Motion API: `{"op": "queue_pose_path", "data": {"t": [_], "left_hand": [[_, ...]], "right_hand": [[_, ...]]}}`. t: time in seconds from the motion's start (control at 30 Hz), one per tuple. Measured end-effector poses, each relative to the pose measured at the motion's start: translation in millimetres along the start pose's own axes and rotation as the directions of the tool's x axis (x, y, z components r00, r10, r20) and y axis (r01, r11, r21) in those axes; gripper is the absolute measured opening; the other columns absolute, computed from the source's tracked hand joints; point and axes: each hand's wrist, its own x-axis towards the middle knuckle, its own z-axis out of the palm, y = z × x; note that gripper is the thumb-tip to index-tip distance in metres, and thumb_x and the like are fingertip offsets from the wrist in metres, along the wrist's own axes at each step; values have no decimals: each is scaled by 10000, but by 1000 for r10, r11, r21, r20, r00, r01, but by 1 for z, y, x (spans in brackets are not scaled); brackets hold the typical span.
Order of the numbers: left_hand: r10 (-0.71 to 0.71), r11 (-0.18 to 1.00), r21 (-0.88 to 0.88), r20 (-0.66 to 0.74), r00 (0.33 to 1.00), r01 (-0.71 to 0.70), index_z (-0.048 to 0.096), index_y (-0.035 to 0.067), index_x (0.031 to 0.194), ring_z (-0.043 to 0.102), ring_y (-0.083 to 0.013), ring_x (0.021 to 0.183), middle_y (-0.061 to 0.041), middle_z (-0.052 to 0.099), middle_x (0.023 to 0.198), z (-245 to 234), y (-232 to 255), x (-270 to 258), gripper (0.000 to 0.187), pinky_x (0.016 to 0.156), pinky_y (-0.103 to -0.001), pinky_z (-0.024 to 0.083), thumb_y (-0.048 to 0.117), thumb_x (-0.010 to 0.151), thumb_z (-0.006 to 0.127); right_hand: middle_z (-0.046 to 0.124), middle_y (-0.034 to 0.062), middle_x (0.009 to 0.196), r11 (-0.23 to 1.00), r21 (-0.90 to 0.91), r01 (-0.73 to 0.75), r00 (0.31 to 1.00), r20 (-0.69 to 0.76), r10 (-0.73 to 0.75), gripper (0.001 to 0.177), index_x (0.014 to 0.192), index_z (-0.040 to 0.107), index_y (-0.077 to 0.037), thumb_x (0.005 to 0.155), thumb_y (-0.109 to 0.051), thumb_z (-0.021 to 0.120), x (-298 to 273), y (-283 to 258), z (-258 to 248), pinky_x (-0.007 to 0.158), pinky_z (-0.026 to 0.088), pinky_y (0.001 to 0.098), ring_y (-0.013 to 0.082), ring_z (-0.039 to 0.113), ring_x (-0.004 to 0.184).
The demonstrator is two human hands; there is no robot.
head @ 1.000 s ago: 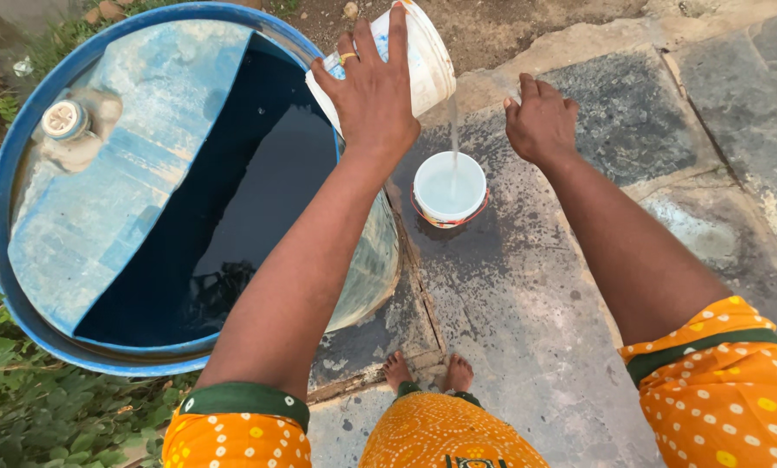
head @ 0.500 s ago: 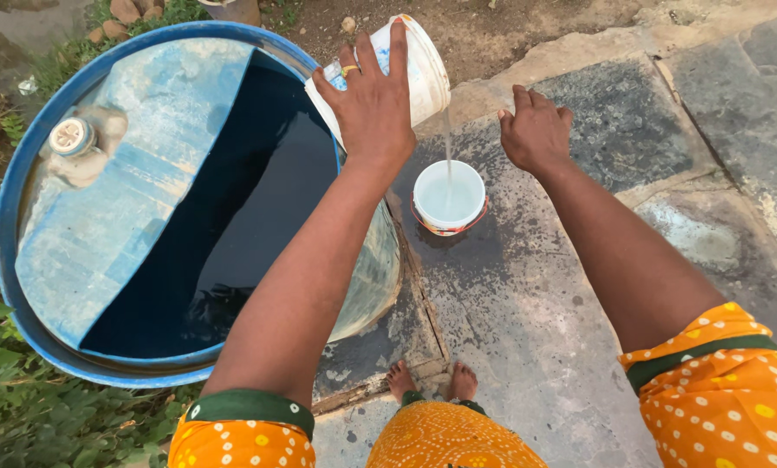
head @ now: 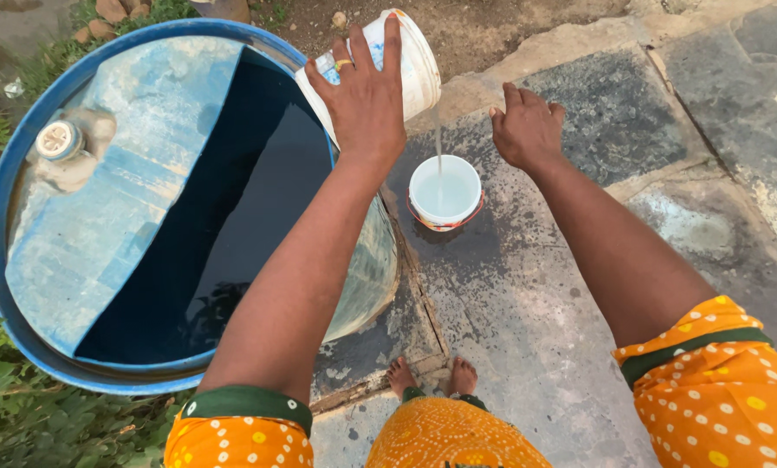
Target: The person dips a white bucket into a blue barrel of water, pours it into a second bucket, and then pours water from the bucket onto a plant in the garden.
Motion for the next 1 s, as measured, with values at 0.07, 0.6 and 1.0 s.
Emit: {"op": "queue_pose_path", "data": {"t": [0.07,0.6,1.0], "left_hand": [[-1,1000,10,-9,1000,1,231,213,1626,475,-417,1390,-238,450,1518,1,0,5,1196,1084,-729,300,64,622,864],[46,997,71,-42,998,-43,264,219,1631,462,-409,1403,-230,452,1522,12,4,16,1088,1111,-727,275,54,711,822],[88,995,60,-126,988,-81,314,236,1623,448,-395,1432,-214,450,1544,10,12,18,912,1139,-731,261,114,847,777]], "right_hand": [[541,212,1456,1000,-1,1,1000,-6,-1,559,1527,446,-50,1057,-348,496,5,0,-1,1119,253,639,359,493,1359],[522,206,1473,999,-25,25,1000,7,-25,566,1530,427,-52,1051,-349,479,9,-4,4,1121,231,648,356,470,1377],[498,184,1501,1000,-28,-10,1000,26,11,567,1528,424,-67,1042,-357,467,3,0,11,1129,212,654,336,441,1409]]}}
